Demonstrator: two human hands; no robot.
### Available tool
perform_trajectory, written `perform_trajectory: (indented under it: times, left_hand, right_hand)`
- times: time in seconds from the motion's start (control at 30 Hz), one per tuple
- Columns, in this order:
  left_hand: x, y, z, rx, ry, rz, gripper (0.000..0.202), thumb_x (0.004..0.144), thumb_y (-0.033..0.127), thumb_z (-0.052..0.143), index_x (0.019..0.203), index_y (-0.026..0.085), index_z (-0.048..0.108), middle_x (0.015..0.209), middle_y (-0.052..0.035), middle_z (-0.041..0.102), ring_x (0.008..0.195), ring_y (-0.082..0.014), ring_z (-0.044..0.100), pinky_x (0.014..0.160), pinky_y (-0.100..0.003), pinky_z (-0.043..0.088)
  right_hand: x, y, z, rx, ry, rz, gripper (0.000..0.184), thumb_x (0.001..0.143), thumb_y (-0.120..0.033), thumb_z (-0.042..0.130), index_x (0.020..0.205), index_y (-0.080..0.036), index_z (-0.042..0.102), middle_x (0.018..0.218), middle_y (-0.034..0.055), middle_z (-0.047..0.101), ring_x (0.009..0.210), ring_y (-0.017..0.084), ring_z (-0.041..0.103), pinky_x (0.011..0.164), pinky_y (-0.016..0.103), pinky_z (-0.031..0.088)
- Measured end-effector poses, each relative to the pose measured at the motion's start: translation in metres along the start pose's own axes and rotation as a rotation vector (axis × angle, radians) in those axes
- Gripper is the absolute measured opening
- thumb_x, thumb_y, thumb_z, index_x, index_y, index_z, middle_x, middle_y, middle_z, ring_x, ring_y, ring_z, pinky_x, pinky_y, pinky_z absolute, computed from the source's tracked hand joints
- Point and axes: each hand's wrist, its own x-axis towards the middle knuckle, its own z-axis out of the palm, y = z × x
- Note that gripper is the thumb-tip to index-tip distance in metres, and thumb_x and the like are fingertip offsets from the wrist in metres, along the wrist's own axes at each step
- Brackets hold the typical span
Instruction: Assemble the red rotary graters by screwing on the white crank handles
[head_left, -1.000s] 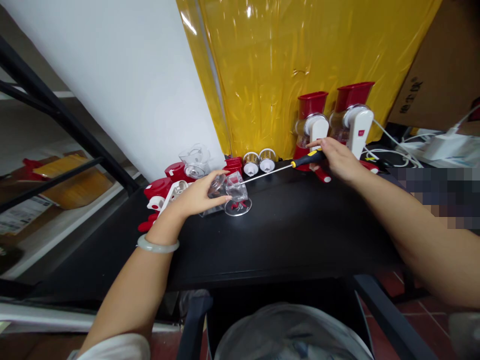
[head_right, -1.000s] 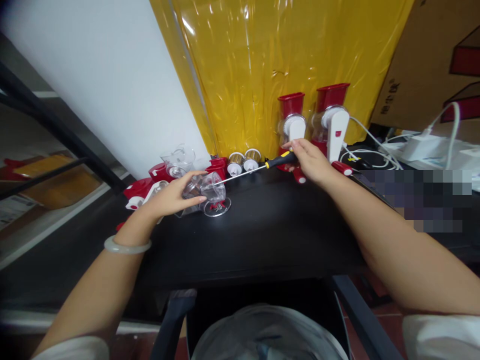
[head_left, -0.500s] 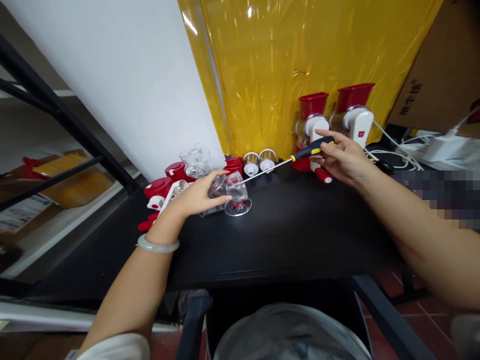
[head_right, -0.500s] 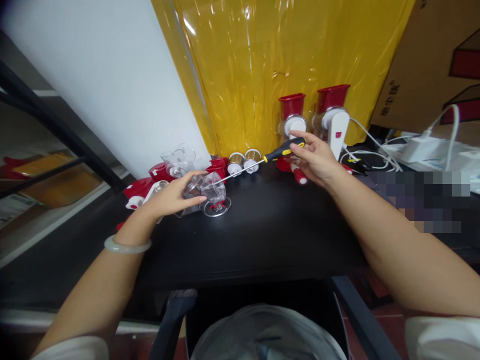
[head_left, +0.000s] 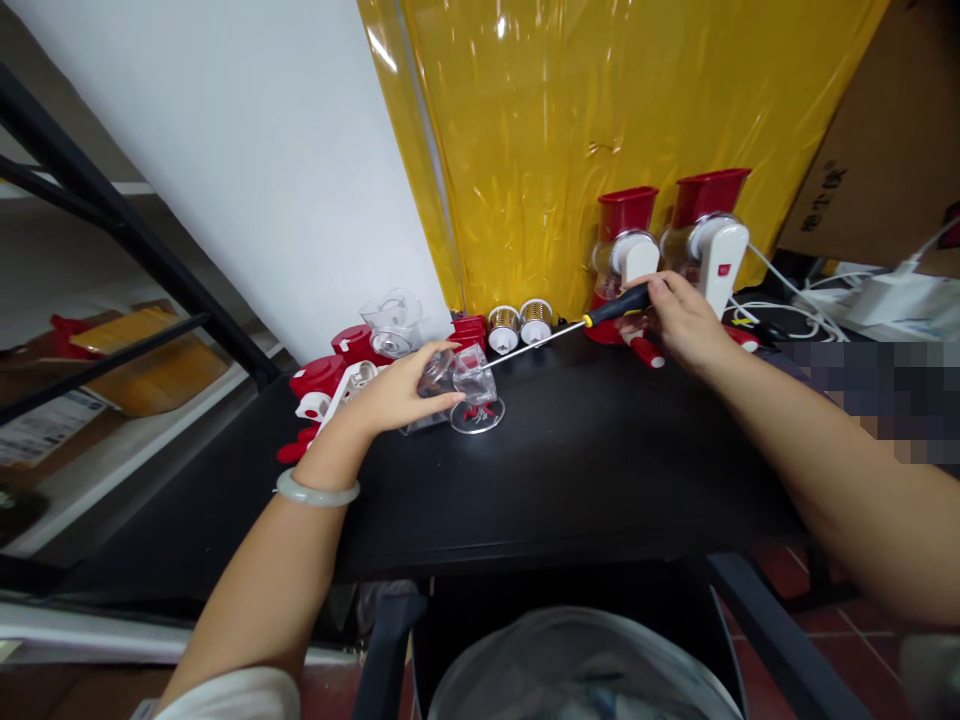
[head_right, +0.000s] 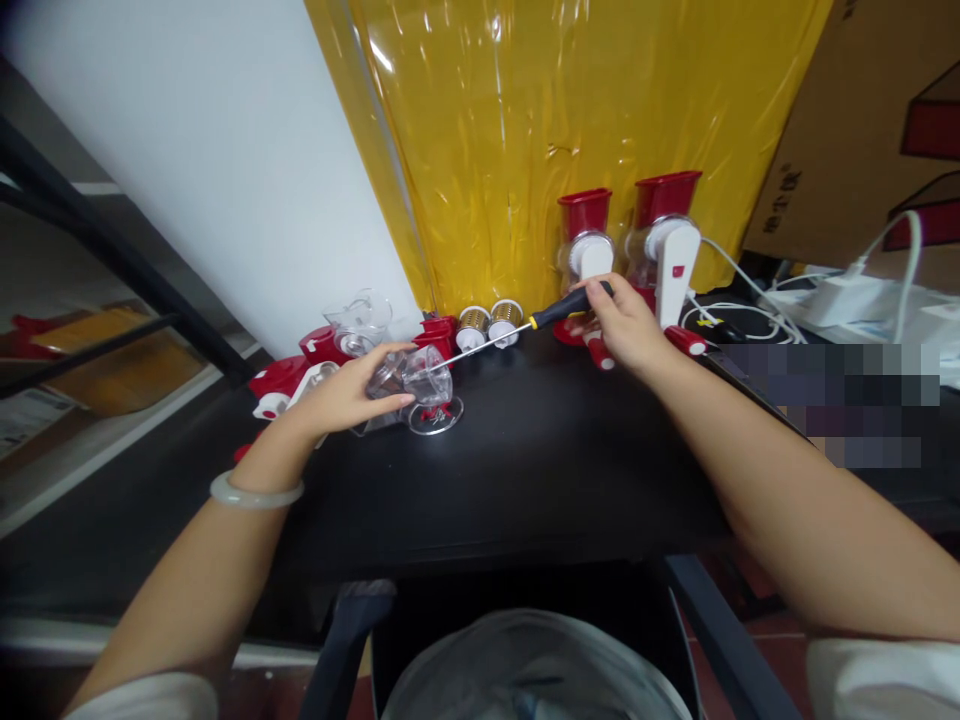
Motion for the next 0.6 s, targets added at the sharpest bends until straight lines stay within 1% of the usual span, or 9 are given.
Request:
perform_trajectory:
  times: [0.07, 0.13, 0.17, 0.23, 0.33, 0.4, 0.43, 0.53, 0.6]
  left_hand:
    - [0.0, 0.0, 0.0, -0.002, 0.0, -0.002, 0.076, 0.084, 0.064, 0.062, 0.146, 0.024, 0.045, 0.141, -0.012, 0.06, 0.116, -0.0312, 0.064, 0.101, -0.045, 0.05]
    - [0.0, 0.0, 0.0, -0.002, -0.004, -0.004, 0.076, 0.084, 0.064, 0.063, 0.146, 0.024, 0.044, 0.141, -0.0119, 0.06, 0.116, -0.031, 0.064, 0.101, -0.045, 0.049]
    - [0.0, 0.0, 0.0, -0.001, -0.005, -0.005, 0.076, 0.084, 0.064, 0.063, 0.146, 0.024, 0.044, 0.142, -0.0119, 0.06, 0.117, -0.0311, 0.064, 0.101, -0.045, 0.049]
    - [0.0, 0.001, -0.001, 0.001, -0.004, -0.003, 0.076, 0.084, 0.064, 0.062, 0.146, 0.024, 0.044, 0.143, -0.0121, 0.059, 0.118, -0.0316, 0.064, 0.101, -0.045, 0.049]
    - [-0.001, 0.002, -0.001, 0.003, -0.002, -0.007, 0.076, 0.084, 0.065, 0.062, 0.146, 0.023, 0.045, 0.143, -0.0124, 0.059, 0.118, -0.0321, 0.064, 0.101, -0.044, 0.049]
    - [-0.001, 0.003, -0.001, 0.002, -0.002, -0.008, 0.076, 0.084, 0.065, 0.062, 0.145, 0.022, 0.046, 0.142, -0.0126, 0.06, 0.116, -0.0321, 0.064, 0.099, -0.044, 0.049]
    - [-0.001, 0.003, -0.001, 0.002, -0.002, -0.008, 0.076, 0.084, 0.065, 0.062, 0.145, 0.022, 0.046, 0.142, -0.0126, 0.06, 0.115, -0.0321, 0.065, 0.099, -0.043, 0.05]
    - [0.0, 0.002, -0.001, 0.001, -0.003, -0.004, 0.077, 0.085, 0.065, 0.062, 0.146, 0.022, 0.045, 0.14, -0.0123, 0.061, 0.114, -0.0311, 0.065, 0.098, -0.042, 0.05]
    - [0.0, 0.001, -0.001, 0.002, -0.008, -0.004, 0.077, 0.085, 0.065, 0.062, 0.147, 0.022, 0.044, 0.14, -0.0116, 0.061, 0.113, -0.0302, 0.065, 0.098, -0.042, 0.05]
  right_hand:
    - [0.0, 0.0, 0.0, -0.05, 0.037, -0.025, 0.043, 0.081, -0.068, 0.067, 0.089, -0.026, 0.06, 0.057, -0.0042, 0.051, 0.042, 0.011, 0.046, 0.043, 0.027, 0.042]
    - [0.0, -0.002, 0.001, -0.023, 0.056, -0.01, 0.034, 0.082, -0.058, 0.071, 0.084, -0.026, 0.061, 0.056, -0.0038, 0.05, 0.041, 0.01, 0.041, 0.039, 0.026, 0.035]
    - [0.0, -0.004, 0.001, 0.014, 0.055, 0.01, 0.028, 0.081, -0.052, 0.073, 0.083, -0.026, 0.062, 0.059, -0.0025, 0.053, 0.043, 0.011, 0.043, 0.04, 0.026, 0.035]
    - [-0.001, -0.008, 0.002, 0.117, 0.045, 0.057, 0.019, 0.077, -0.039, 0.075, 0.083, -0.025, 0.064, 0.071, 0.0001, 0.061, 0.051, 0.012, 0.051, 0.045, 0.027, 0.041]
    - [-0.002, -0.012, 0.003, 0.21, -0.003, 0.093, 0.016, 0.071, -0.03, 0.073, 0.084, -0.025, 0.066, 0.079, 0.0013, 0.064, 0.061, 0.014, 0.058, 0.054, 0.03, 0.05]
    - [-0.002, -0.011, 0.002, 0.204, -0.021, 0.073, 0.018, 0.072, -0.034, 0.073, 0.084, -0.024, 0.065, 0.081, 0.0021, 0.064, 0.064, 0.016, 0.06, 0.056, 0.031, 0.052]
    - [-0.002, -0.009, 0.001, 0.191, -0.015, 0.059, 0.02, 0.074, -0.04, 0.073, 0.083, -0.024, 0.064, 0.081, 0.0025, 0.064, 0.064, 0.016, 0.06, 0.054, 0.031, 0.052]
    - [0.0, -0.003, -0.001, 0.114, 0.013, 0.048, 0.039, 0.082, -0.061, 0.067, 0.083, -0.023, 0.064, 0.066, 0.0015, 0.059, 0.052, 0.014, 0.056, 0.045, 0.028, 0.048]
    - [0.0, 0.0, -0.001, 0.031, 0.026, 0.05, 0.042, 0.083, -0.065, 0.066, 0.084, -0.023, 0.063, 0.057, -0.0012, 0.054, 0.043, 0.012, 0.049, 0.039, 0.026, 0.042]
